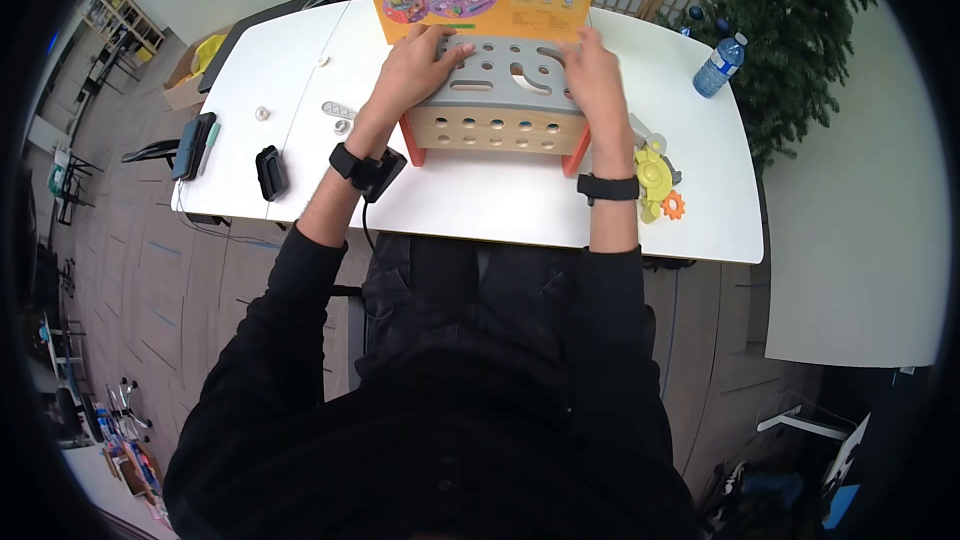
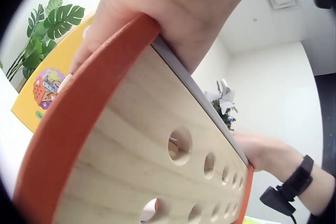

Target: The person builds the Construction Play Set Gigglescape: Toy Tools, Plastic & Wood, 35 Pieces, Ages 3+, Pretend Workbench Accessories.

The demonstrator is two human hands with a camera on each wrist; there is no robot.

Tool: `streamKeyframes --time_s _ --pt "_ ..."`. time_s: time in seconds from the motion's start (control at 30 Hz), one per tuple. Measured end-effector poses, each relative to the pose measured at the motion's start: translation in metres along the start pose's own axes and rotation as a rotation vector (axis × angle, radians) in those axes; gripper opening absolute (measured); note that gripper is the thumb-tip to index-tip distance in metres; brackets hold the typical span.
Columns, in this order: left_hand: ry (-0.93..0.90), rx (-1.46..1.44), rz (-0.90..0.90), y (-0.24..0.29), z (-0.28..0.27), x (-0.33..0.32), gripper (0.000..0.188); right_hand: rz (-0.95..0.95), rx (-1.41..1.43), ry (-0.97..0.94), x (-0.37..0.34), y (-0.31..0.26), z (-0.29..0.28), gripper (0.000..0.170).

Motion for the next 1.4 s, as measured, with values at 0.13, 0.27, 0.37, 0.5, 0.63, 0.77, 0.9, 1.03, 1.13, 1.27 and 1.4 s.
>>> streamKeyframes --time_s 0.13,0.27,0.37,0.5,0.63,0.77,0.9,1.03,1.13,1.27,1.4 --pt "0.060 0.021 0.009 0.003 -0.003 -0.004 0.051 -0.314 -0.320 -0.019 0.014 0.019 0.013 0.032" --pt "0.078 0.019 0.008 0.005 -0.006 -0.006 0.049 -0.305 -0.361 -0.009 0.013 0.020 0.014 0.029" --pt "0.086 0.002 0.011 0.005 -0.007 -0.006 0.050 -0.282 -0.364 0.002 0.013 0.023 0.015 0.027" --pt "0.081 -0.045 0.041 0.001 -0.006 0.002 0.049 -0.290 -0.359 0.034 0.014 0.022 0.014 0.025" --pt "0.064 -0.100 0.012 0.001 -0.005 0.005 0.044 -0.278 -0.395 0.037 0.014 0.022 0.013 0.026" --pt "0.069 -0.079 0.013 -0.002 -0.005 0.007 0.047 -0.270 -0.401 0.033 0.013 0.019 0.013 0.027" --pt "0.057 -0.134 -0.011 -0.002 -0.004 0.007 0.043 -0.273 -0.372 0.048 0.011 0.017 0.012 0.028" --pt "0.052 -0.137 -0.016 -0.002 -0.006 0.006 0.042 -0.272 -0.356 0.060 0.013 0.019 0.013 0.028" --pt "0.058 -0.148 -0.007 -0.003 -0.006 0.006 0.042 -0.273 -0.357 0.066 0.013 0.022 0.013 0.028" --pt "0.059 -0.159 -0.020 -0.003 -0.007 0.005 0.042 -0.273 -0.360 0.076 0.012 0.019 0.012 0.028" --pt "0.064 -0.169 -0.016 -0.006 -0.005 0.007 0.042 -0.248 -0.360 0.066 0.011 0.019 0.012 0.027"
Point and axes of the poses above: each hand's wrist, its own x-axis towards the middle knuckle, its own z-axis out of the palm, y = z × x, the point moved 6 cm from there along x, towards the middle knuckle, and after that the axes turned 13 degrees about -z, right-handed, at the moved point
